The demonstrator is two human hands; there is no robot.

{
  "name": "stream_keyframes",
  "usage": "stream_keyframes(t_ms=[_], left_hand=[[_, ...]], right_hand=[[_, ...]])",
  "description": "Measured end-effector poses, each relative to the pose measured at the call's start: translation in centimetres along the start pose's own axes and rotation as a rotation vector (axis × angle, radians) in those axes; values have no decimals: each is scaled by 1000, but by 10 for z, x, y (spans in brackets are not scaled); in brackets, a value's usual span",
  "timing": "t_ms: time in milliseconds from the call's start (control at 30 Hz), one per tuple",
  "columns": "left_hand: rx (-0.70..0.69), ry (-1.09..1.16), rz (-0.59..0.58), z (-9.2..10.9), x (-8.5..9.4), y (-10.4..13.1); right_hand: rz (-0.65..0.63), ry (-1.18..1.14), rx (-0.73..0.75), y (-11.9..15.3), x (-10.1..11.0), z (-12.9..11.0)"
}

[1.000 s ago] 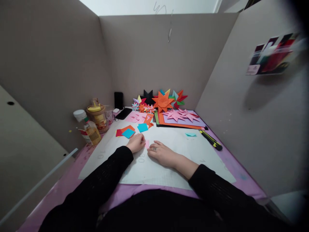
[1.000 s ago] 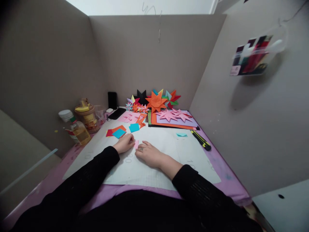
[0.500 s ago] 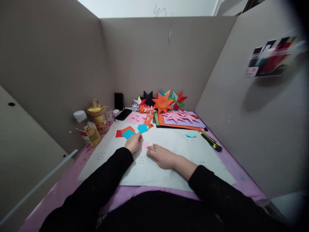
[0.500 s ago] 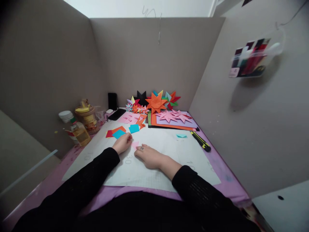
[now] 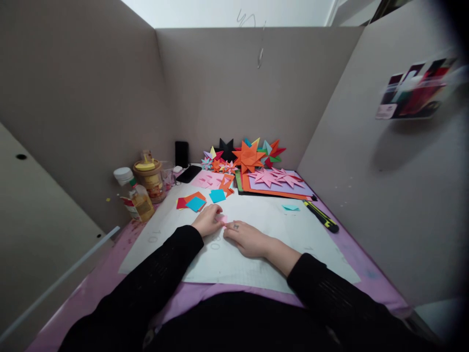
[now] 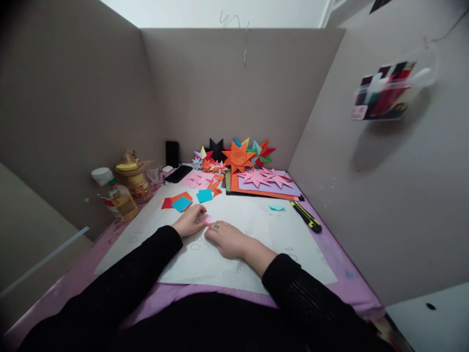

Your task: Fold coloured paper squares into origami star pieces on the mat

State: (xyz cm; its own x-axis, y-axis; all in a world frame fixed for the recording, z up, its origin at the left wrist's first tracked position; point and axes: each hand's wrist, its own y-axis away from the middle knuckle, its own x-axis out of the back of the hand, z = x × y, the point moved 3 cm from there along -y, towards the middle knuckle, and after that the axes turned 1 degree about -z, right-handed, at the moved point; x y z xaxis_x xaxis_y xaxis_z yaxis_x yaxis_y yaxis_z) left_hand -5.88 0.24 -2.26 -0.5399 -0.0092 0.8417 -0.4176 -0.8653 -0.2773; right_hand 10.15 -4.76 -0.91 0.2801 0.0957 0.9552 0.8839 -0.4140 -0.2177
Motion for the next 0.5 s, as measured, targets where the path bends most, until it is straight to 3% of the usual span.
stream_keyframes(t_ms=[267, 500], left_hand=[[13, -9, -32, -5, -4, -3], [15, 9, -28, -5, -5, -3]], right_hand=[[160, -142, -153, 5, -7, 10], [74, 5, -105, 1, -4, 9]])
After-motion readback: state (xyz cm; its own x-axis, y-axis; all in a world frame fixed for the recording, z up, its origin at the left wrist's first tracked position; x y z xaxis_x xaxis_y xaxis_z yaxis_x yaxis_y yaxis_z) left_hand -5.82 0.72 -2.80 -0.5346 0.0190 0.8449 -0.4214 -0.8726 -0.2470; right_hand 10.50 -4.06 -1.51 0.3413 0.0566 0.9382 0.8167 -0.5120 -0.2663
